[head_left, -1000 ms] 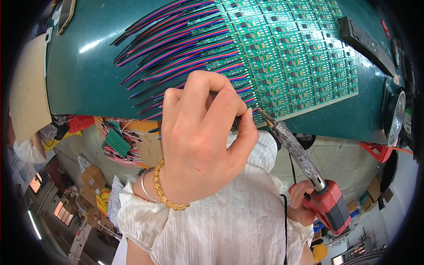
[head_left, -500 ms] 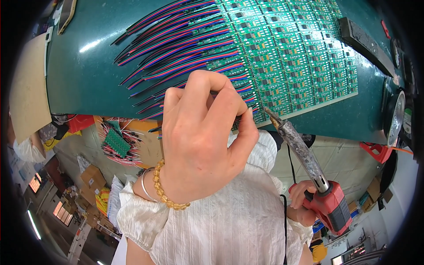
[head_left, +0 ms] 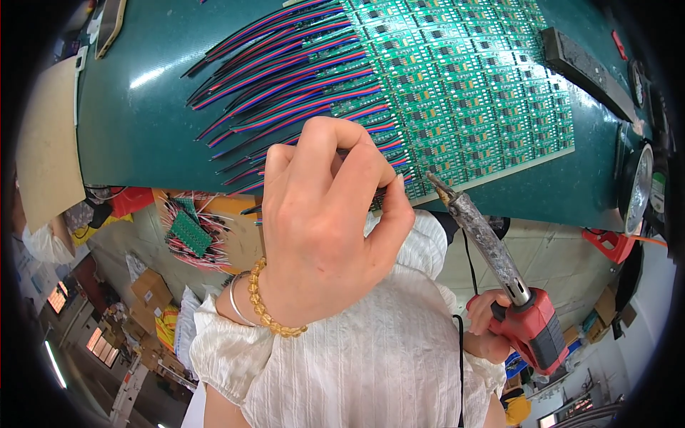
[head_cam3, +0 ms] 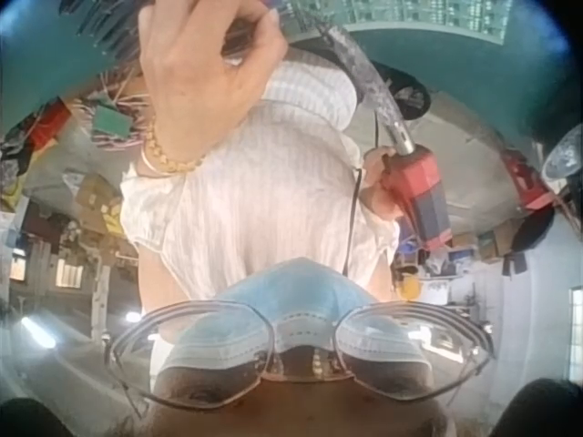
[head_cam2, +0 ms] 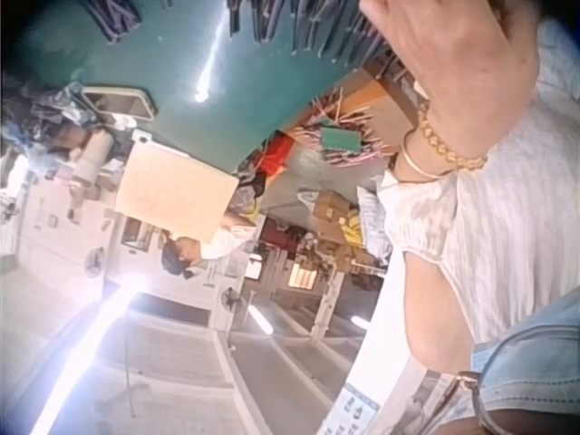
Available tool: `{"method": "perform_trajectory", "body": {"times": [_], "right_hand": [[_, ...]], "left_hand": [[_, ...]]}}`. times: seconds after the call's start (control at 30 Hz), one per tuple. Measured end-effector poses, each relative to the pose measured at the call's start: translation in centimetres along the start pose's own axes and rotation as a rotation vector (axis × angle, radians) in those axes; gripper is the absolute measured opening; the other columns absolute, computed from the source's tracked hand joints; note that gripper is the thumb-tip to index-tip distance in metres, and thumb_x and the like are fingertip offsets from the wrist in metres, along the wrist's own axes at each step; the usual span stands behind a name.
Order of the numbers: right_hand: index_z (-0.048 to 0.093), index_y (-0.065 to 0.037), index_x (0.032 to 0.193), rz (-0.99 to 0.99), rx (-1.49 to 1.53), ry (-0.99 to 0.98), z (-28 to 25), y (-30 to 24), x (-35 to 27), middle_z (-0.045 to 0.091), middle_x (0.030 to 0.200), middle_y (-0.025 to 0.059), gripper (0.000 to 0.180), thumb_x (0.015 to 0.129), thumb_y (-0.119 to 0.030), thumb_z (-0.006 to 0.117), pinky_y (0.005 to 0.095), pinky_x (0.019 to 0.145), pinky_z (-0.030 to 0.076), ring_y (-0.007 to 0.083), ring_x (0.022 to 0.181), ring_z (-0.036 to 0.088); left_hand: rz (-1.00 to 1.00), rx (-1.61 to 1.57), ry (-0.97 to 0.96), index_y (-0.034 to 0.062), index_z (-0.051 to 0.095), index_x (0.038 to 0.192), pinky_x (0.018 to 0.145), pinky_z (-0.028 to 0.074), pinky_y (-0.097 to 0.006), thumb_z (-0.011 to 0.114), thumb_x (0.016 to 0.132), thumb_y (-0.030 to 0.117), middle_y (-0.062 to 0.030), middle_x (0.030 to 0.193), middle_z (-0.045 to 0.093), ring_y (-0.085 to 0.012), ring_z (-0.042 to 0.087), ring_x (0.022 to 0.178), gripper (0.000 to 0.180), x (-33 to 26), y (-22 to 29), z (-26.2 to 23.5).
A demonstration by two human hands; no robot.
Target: The person repeatedly places bundles of multi-colored wires onto contact points of a circuit board and solders them into place using a soldering iron.
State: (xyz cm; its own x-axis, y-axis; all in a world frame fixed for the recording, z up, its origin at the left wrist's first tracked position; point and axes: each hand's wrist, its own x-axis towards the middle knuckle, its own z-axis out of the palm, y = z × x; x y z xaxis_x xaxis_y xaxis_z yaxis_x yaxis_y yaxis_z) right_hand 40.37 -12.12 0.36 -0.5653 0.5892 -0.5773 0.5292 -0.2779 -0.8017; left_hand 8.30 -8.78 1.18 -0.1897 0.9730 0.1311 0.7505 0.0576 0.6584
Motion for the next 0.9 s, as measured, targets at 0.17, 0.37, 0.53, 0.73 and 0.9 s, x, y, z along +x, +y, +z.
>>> {"method": "perform_trajectory", "body": {"times": [0.17,0.37,0.53,0.73,0.9], "right_hand": [[0.062,-0.008,0.071,-0.208,0.313,0.073,1.0,1.1,0.1,0.066,0.069,0.0038,0.021,0.058,-0.017,0.076,0.0355,0.065,0.053,0.0243,0.065,0.066],[0.063,-0.003,0.076,-0.033,0.524,0.183,1.1,1.4,0.3,0.067,0.072,0.0093,0.018,0.074,-0.017,0.074,0.0361,0.067,0.053,0.0224,0.070,0.067],[0.044,0.002,0.132,-0.539,0.316,0.729,2.0,1.7,1.8,0.050,0.055,-0.0005,0.087,0.084,-0.068,0.061,0.0297,0.045,0.040,0.0135,0.044,0.047],[0.039,0.003,0.134,-0.850,0.133,1.333,-0.9,0.3,1.6,0.046,0.057,0.0009,0.085,0.087,-0.066,0.057,0.0302,0.046,0.040,0.0126,0.045,0.042],[0.045,0.003,0.129,-0.462,0.114,1.569,-4.1,1.1,4.3,0.041,0.057,0.0002,0.061,0.095,-0.044,0.061,0.0287,0.042,0.037,0.0125,0.042,0.039]], "left_hand": [[0.015,-0.020,-0.025,0.0039,0.061,0.077,0.062,0.040,-0.031,0.071,0.068,-0.006,-0.0094,0.090,0.055,-0.0203,0.052,0.076,0.016,0.3,0.0,0.1],[-0.037,0.010,0.002,0.0043,0.060,0.078,0.062,0.040,-0.032,0.071,0.069,-0.005,-0.0087,0.091,0.055,-0.0208,0.051,0.077,0.017,-0.1,0.5,0.3],[0.041,0.011,-0.005,0.0063,0.060,0.078,0.068,0.039,-0.034,0.072,0.069,-0.003,-0.0066,0.091,0.055,-0.0227,0.053,0.078,0.018,0.7,0.3,1.1],[-0.024,0.042,-0.012,0.0064,0.059,0.078,0.071,0.039,-0.037,0.072,0.069,-0.002,-0.0086,0.090,0.056,-0.0256,0.054,0.081,0.017,-0.2,-0.2,-0.3],[-0.153,0.069,-0.048,0.0043,0.058,0.079,0.071,0.039,-0.038,0.071,0.071,-0.003,-0.0101,0.090,0.055,-0.0266,0.053,0.080,0.016,-1.0,0.0,-0.9]]}}
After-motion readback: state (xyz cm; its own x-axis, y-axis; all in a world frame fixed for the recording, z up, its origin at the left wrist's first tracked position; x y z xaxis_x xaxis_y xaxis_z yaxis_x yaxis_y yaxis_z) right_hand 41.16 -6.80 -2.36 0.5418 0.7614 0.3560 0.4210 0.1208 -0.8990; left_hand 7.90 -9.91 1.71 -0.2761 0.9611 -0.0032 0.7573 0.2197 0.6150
